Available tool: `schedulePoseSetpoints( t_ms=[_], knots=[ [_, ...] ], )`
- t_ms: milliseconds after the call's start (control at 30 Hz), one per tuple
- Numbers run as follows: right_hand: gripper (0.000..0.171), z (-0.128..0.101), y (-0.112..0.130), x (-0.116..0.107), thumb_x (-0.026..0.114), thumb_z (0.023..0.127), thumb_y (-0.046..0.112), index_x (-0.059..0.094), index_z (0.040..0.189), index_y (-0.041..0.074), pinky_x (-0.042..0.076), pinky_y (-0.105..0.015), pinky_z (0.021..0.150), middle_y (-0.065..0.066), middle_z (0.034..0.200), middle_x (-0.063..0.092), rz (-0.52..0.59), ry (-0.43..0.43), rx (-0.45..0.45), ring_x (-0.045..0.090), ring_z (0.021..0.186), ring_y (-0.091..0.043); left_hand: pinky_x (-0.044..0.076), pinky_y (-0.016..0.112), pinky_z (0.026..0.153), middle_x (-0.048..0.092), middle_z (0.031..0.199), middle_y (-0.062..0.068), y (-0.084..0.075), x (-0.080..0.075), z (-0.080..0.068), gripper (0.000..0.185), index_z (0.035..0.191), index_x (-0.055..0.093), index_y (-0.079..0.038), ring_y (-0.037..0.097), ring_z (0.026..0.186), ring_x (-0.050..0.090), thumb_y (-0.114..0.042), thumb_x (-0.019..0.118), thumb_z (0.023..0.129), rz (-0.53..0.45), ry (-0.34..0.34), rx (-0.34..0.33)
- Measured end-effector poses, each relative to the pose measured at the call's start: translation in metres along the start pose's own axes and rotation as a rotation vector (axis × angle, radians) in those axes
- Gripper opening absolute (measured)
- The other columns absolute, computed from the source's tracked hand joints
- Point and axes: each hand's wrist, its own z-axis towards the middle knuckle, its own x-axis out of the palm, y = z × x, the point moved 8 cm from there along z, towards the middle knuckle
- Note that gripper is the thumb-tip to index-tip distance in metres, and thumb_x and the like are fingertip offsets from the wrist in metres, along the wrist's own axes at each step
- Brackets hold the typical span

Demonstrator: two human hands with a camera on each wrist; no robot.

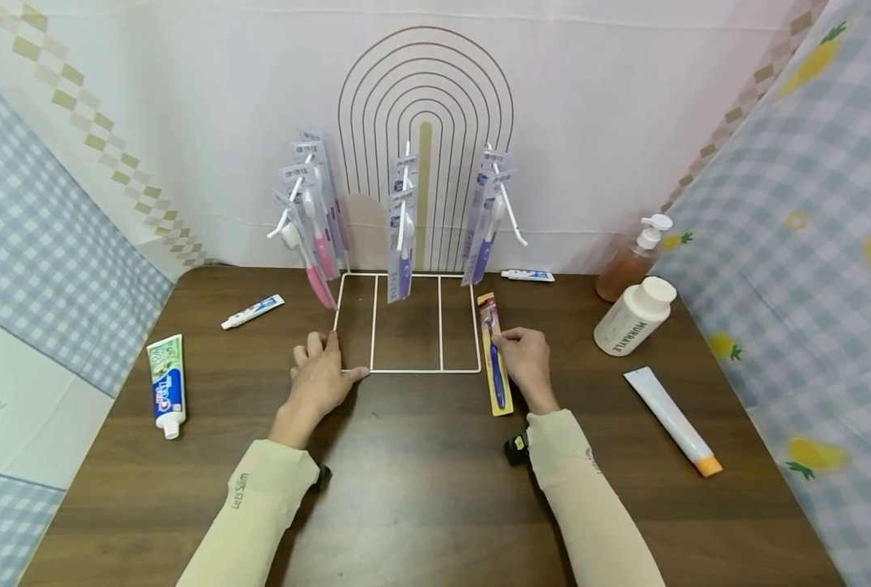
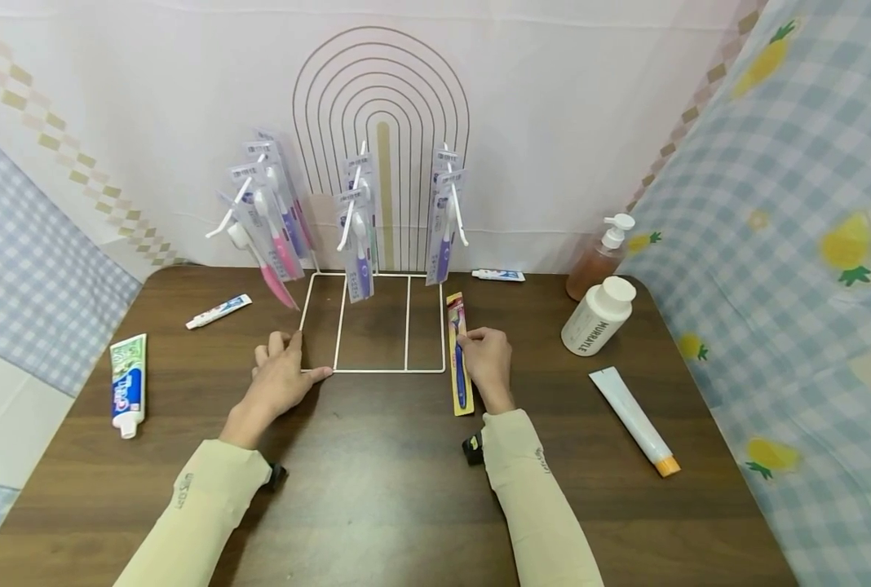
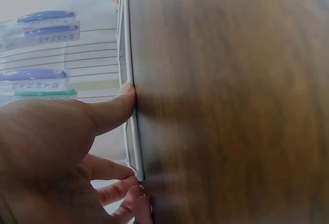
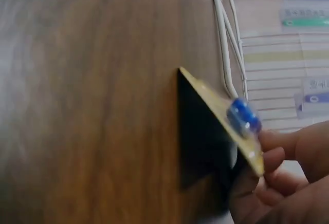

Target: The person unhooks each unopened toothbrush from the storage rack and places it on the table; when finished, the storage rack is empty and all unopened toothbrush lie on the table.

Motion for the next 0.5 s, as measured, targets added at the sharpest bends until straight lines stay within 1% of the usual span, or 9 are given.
schedulePoseSetpoints(
  t_ms=[133, 167, 233, 300, 367, 500],
  knots=[
    [0.023, -0.008, 0.002, -0.001, 0.084, 0.105, 0.036, 0.089, 0.101, 0.014, 0.058, -0.033, 0.062, -0.007, 0.096, 0.085, -0.029, -0.044, 0.01, 0.074, 0.075, -0.021, 0.042, 0.075, 0.111, 0.036, 0.163, 0.036, -0.002, -0.002, -0.002, 0.101, 0.174, 0.029, 0.015, 0.059, 0.14, 0.035, -0.04, 0.081, 0.106, 0.001, 0.004, 0.0],
    [0.023, -0.009, 0.003, -0.002, 0.084, 0.105, 0.036, 0.089, 0.099, 0.014, 0.058, -0.034, 0.062, -0.007, 0.094, 0.085, -0.037, -0.053, 0.009, 0.074, 0.075, -0.022, 0.041, 0.075, 0.112, 0.035, 0.164, 0.036, -0.002, -0.002, -0.002, 0.101, 0.174, 0.028, 0.015, 0.059, 0.14, 0.034, -0.039, 0.081, 0.106, -0.01, 0.004, -0.001],
    [0.024, -0.012, 0.005, -0.003, 0.085, 0.104, 0.037, 0.09, 0.096, 0.015, 0.057, -0.034, 0.064, -0.006, 0.092, 0.085, -0.053, -0.076, 0.0, 0.074, 0.078, -0.023, 0.042, 0.074, 0.111, 0.035, 0.164, 0.036, -0.003, -0.003, -0.003, 0.101, 0.174, 0.028, 0.015, 0.058, 0.139, 0.035, -0.039, 0.08, 0.107, 0.003, 0.004, -0.001],
    [0.024, -0.015, 0.007, -0.004, 0.085, 0.103, 0.038, 0.09, 0.094, 0.016, 0.056, -0.033, 0.067, -0.004, 0.091, 0.085, -0.066, -0.096, -0.012, 0.074, 0.081, -0.023, 0.041, 0.074, 0.112, 0.035, 0.164, 0.036, -0.003, -0.003, -0.003, 0.1, 0.174, 0.028, 0.015, 0.058, 0.14, 0.034, -0.038, 0.081, 0.107, -0.009, -0.001, -0.005],
    [0.024, -0.017, 0.008, -0.005, 0.086, 0.101, 0.038, 0.09, 0.093, 0.016, 0.056, -0.032, 0.068, -0.004, 0.091, 0.086, -0.068, -0.107, -0.019, 0.075, 0.082, -0.024, 0.041, 0.074, 0.112, 0.034, 0.165, 0.035, -0.003, -0.004, -0.004, 0.1, 0.174, 0.027, 0.014, 0.057, 0.14, 0.034, -0.037, 0.08, 0.108, -0.002, 0.004, -0.009],
    [0.021, -0.019, 0.007, -0.002, 0.087, 0.1, 0.035, 0.089, 0.092, 0.016, 0.057, -0.032, 0.065, -0.004, 0.089, 0.085, -0.049, -0.109, -0.01, 0.076, 0.077, -0.022, 0.04, 0.075, 0.115, 0.033, 0.167, 0.034, -0.002, -0.003, -0.005, 0.1, 0.175, 0.025, 0.013, 0.057, 0.14, 0.034, -0.038, 0.078, 0.109, 0.0, 0.02, -0.021]
  ],
)
